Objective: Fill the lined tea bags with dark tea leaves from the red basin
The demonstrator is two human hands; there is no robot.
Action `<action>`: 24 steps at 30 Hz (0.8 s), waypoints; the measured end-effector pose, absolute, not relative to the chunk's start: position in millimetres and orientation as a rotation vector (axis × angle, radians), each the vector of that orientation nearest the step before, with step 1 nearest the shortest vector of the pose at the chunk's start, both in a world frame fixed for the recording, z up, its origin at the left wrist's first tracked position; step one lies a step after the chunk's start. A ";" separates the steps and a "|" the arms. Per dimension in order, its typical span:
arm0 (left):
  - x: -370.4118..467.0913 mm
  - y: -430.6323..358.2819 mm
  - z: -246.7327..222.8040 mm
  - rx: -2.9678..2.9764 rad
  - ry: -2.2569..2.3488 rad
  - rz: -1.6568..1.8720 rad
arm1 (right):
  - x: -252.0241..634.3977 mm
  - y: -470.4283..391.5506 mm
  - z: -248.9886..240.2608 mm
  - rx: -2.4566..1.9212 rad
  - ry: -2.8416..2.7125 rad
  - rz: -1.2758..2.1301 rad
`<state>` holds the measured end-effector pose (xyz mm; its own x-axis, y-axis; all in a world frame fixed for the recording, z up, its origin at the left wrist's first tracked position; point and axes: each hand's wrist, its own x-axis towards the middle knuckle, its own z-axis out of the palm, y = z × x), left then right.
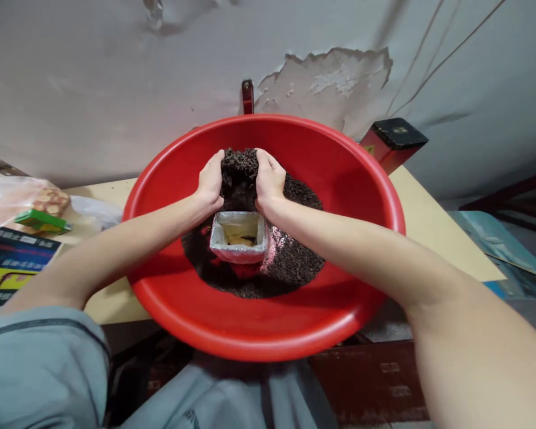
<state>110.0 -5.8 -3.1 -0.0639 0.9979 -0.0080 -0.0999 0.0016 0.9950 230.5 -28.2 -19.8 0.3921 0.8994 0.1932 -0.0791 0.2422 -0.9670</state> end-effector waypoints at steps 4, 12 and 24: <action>99.0 -63.3 8.6 1.105 1.116 1.291 | 229.3 -94.7 -7.1 -1.256 -1.046 0.742; 73.1 -107.5 23.8 1.375 1.132 1.109 | 233.9 -155.4 1.9 -1.205 -1.094 0.888; 51.0 -30.8 26.3 1.739 1.499 0.905 | 280.6 -56.1 -11.7 -1.181 -1.365 0.871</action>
<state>51.0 -30.8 26.3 0.1030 0.9914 0.0811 0.5336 -0.1239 0.8366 280.6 -56.1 -11.7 0.0732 0.9642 0.2547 0.1759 0.2390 -0.9550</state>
